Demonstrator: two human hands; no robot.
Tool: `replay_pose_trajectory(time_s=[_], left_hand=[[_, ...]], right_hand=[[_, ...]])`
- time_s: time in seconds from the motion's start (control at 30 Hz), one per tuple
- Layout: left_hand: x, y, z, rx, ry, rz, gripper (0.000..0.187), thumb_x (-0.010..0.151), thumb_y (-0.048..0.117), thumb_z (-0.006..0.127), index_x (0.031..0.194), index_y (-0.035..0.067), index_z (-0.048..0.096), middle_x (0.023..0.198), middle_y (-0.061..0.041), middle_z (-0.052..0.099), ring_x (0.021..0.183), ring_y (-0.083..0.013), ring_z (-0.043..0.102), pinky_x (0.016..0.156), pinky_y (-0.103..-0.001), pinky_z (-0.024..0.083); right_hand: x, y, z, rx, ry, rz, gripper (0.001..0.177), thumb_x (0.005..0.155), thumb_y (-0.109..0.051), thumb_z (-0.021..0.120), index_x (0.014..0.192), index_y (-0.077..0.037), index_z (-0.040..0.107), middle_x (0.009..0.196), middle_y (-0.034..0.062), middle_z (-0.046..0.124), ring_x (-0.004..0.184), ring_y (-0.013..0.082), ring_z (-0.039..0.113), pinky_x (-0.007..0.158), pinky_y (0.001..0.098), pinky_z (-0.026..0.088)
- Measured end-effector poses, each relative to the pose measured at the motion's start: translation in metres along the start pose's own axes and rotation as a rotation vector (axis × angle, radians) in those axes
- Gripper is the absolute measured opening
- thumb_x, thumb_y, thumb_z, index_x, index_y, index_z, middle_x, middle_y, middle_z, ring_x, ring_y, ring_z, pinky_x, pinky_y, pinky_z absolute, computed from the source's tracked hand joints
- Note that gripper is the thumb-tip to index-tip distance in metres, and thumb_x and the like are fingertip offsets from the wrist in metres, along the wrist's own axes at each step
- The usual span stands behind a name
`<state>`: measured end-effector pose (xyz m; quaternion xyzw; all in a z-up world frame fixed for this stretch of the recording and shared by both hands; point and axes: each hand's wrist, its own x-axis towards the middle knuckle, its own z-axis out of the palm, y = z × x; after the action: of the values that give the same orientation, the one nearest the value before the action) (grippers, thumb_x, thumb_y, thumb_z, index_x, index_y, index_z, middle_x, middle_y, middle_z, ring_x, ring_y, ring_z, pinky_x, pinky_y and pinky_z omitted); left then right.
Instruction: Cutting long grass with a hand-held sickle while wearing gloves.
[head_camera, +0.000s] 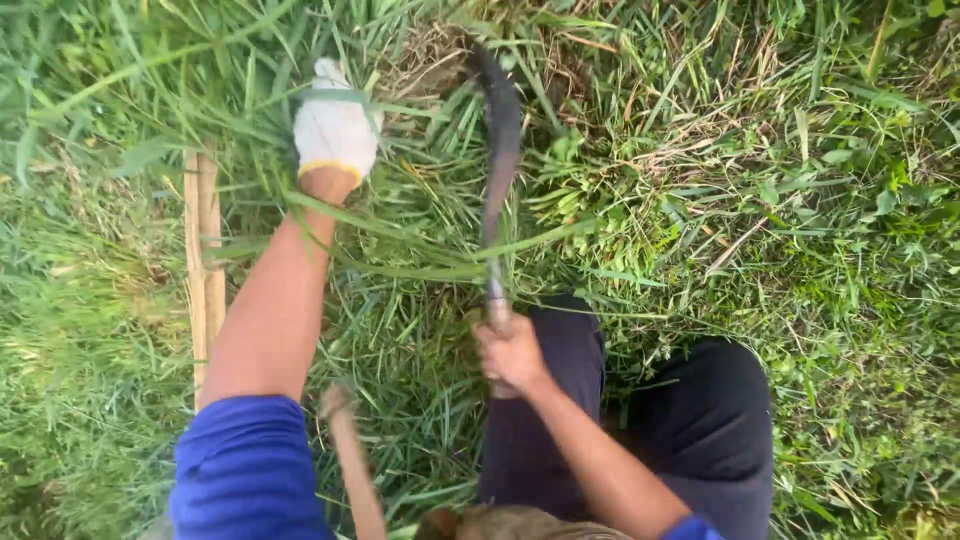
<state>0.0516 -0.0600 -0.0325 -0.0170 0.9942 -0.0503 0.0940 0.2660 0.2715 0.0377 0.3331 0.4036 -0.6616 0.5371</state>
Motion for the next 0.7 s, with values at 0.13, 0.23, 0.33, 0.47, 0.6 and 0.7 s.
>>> replay_pose_trajectory(time_s=[0.13, 0.23, 0.33, 0.47, 0.6, 0.7], left_hand=[[-0.011, 0.003, 0.011, -0.054, 0.074, -0.02, 0.073, 0.095, 0.039, 0.069, 0.135, -0.019, 0.053, 0.13, -0.038, 0.06, 0.112, -0.0453, 0.065, 0.095, -0.045, 0.053], [-0.016, 0.023, -0.021, -0.227, -0.075, -0.145, 0.064, 0.099, 0.038, 0.065, 0.137, -0.013, 0.055, 0.131, -0.034, 0.062, 0.115, -0.0463, 0.064, 0.099, -0.047, 0.052], [-0.018, 0.028, -0.029, -0.277, -0.142, -0.177, 0.063, 0.1, 0.037, 0.063, 0.139, -0.012, 0.055, 0.127, -0.033, 0.065, 0.112, -0.0466, 0.065, 0.098, -0.048, 0.052], [-0.041, -0.001, 0.019, -0.234, 0.08, -0.061, 0.08, 0.098, 0.041, 0.072, 0.139, -0.02, 0.043, 0.121, -0.041, 0.062, 0.106, -0.049, 0.066, 0.092, -0.047, 0.053], [-0.048, 0.009, -0.045, -0.31, -0.193, -0.243, 0.084, 0.101, 0.042, 0.068, 0.15, -0.015, 0.03, 0.121, -0.039, 0.062, 0.108, -0.0499, 0.065, 0.095, -0.048, 0.053], [-0.065, 0.023, -0.071, -0.367, -0.377, -0.371, 0.089, 0.096, 0.036, 0.066, 0.157, -0.012, 0.025, 0.13, -0.038, 0.058, 0.113, -0.0501, 0.062, 0.098, -0.05, 0.051]], right_hand=[[-0.051, -0.048, -0.057, 0.061, 0.169, -0.194, 0.009, 0.093, -0.003, 0.061, 0.086, -0.005, 0.057, 0.053, -0.0005, 0.049, 0.035, 0.0107, 0.044, 0.03, 0.0297, 0.039], [-0.039, -0.071, -0.076, 0.116, 0.286, -0.416, 0.009, 0.094, -0.005, 0.059, 0.085, -0.006, 0.058, 0.056, 0.001, 0.052, 0.037, 0.0116, 0.048, 0.033, 0.0302, 0.045], [-0.017, -0.059, -0.077, 0.067, 0.222, -0.432, 0.011, 0.096, -0.007, 0.06, 0.085, -0.003, 0.058, 0.057, 0.0026, 0.054, 0.039, 0.0123, 0.049, 0.035, 0.0306, 0.046], [-0.042, -0.044, -0.088, -0.462, 0.091, -0.027, 0.015, 0.093, -0.009, 0.063, 0.082, 0.0, 0.058, 0.054, 0.0059, 0.055, 0.037, 0.0147, 0.049, 0.034, 0.0322, 0.04], [-0.116, -0.086, -0.148, -0.976, 0.283, -0.414, 0.017, 0.09, -0.015, 0.074, 0.084, -0.004, 0.063, 0.057, 0.0013, 0.061, 0.047, 0.0077, 0.055, 0.045, 0.0249, 0.044], [-0.155, -0.115, -0.176, -0.66, 0.474, 0.053, 0.022, 0.094, -0.02, 0.068, 0.084, -0.002, 0.061, 0.054, 0.0042, 0.054, 0.04, 0.0134, 0.045, 0.036, 0.0322, 0.036]])
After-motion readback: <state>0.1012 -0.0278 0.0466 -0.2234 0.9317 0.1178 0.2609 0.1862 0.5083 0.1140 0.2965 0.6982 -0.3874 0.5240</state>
